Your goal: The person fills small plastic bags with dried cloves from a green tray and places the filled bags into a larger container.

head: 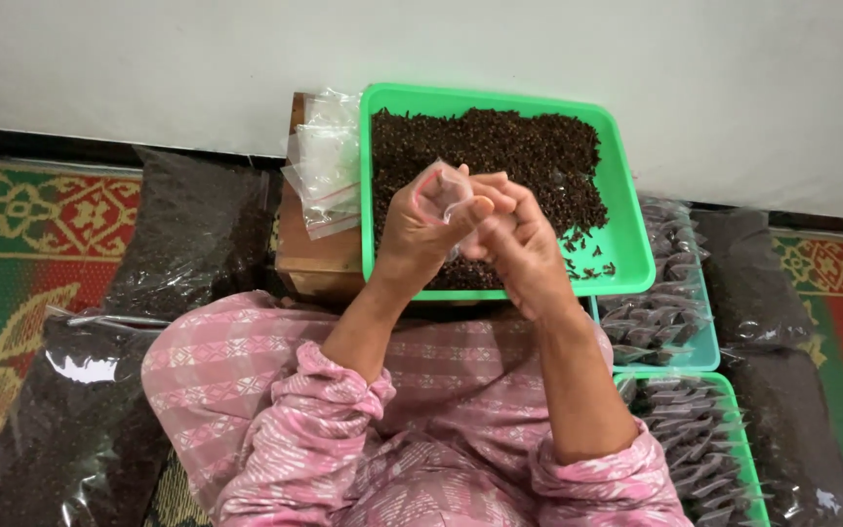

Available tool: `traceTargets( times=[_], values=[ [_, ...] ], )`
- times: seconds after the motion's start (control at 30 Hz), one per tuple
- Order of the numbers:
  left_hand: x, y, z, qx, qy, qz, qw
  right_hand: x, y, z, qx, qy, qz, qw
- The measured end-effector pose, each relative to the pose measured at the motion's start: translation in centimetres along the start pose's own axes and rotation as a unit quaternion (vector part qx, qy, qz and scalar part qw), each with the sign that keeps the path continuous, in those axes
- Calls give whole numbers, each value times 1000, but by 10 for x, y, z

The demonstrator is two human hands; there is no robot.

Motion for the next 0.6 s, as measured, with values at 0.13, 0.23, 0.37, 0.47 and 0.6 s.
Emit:
traceTargets(
  times=[0.13, 0.23, 0.37, 0.47, 0.6],
  values=[
    [5, 0, 4, -4, 51, 34, 998, -2, 6, 10, 15, 26, 32, 999],
    [5, 5, 7, 26, 67, 76, 995, 1, 23, 13, -29, 21, 11, 999],
    [-21, 16, 10, 30, 28, 149, 988, -32, 57, 6, -82, -51, -283, 954],
    [-38, 30, 6, 29, 37, 286, 957, -45, 73, -6, -57, -69, -546, 833],
    [-48, 45, -6, 61, 45, 417, 906, -71, 63, -21, 75, -74, -711, 695]
  ],
)
Point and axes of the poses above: each hand's wrist, its own z-axis towards the middle knuckle, its own x-axis out of the palm, y = z × x, the point moved 8 cm from there along z, towards the middle knuckle, and after that the axes turned 12 degrees about x, right-handed, at the moved point
